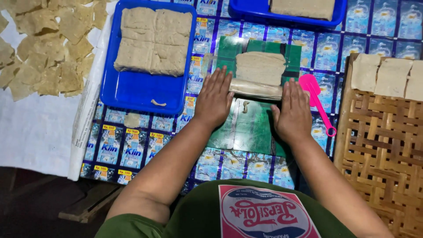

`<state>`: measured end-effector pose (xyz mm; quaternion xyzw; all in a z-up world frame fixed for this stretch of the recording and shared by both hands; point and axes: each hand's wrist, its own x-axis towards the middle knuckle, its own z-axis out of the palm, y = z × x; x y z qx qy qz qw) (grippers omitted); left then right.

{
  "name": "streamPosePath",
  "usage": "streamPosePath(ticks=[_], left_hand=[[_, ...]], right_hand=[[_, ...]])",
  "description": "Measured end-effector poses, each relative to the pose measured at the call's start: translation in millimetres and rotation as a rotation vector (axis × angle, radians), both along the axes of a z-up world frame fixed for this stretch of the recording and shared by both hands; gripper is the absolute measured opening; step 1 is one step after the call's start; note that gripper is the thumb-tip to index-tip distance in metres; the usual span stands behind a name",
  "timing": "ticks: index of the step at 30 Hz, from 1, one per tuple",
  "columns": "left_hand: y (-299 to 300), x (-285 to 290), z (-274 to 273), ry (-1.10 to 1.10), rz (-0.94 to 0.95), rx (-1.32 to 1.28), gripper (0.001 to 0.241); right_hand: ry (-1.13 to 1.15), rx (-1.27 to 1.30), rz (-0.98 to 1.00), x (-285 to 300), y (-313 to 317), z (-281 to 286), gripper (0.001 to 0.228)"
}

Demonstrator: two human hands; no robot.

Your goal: Preparing and folding pieces of dough on a mat.

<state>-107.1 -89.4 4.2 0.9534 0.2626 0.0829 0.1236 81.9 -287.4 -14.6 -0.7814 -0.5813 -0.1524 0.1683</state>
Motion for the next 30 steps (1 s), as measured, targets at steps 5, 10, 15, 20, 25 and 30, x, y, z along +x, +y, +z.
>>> streamPosePath(ticks=[5,10,15,20,25,30], left_hand=[[36.4,46.9,-13.3,-0.041,0.067,0.012,0.059],[67.4,85.1,-14.3,0.020,0.109,0.017,0.057],[96.0,114.7,-3.1,0.111,0.143,0.032,0.063],[91.9,110.9,-0.5,0.093,0.129,0.021,0.068],[63.0,80.4,8.5,0.081,0.084,0.062,0.063],[27.8,36.3,12.2,0.038,-0.007,-0.009,0.058]], right_hand=[[0.204,-0.246,-0.081,51.8,39.8,-5.3,0.077],[0.280,-0.355,-0.149,87.9,83.5,-3.5,0.080],[0.353,-0.448,-0.239,102.3,124.1,29.6,0.073],[0.327,-0.365,-0.196,94.8,120.0,38.4,0.078],[0.255,-0.312,-0.170,63.4,88.7,37.3,0.068],[0.191,-0.217,-0.038,39.6,44.7,17.8,0.063]])
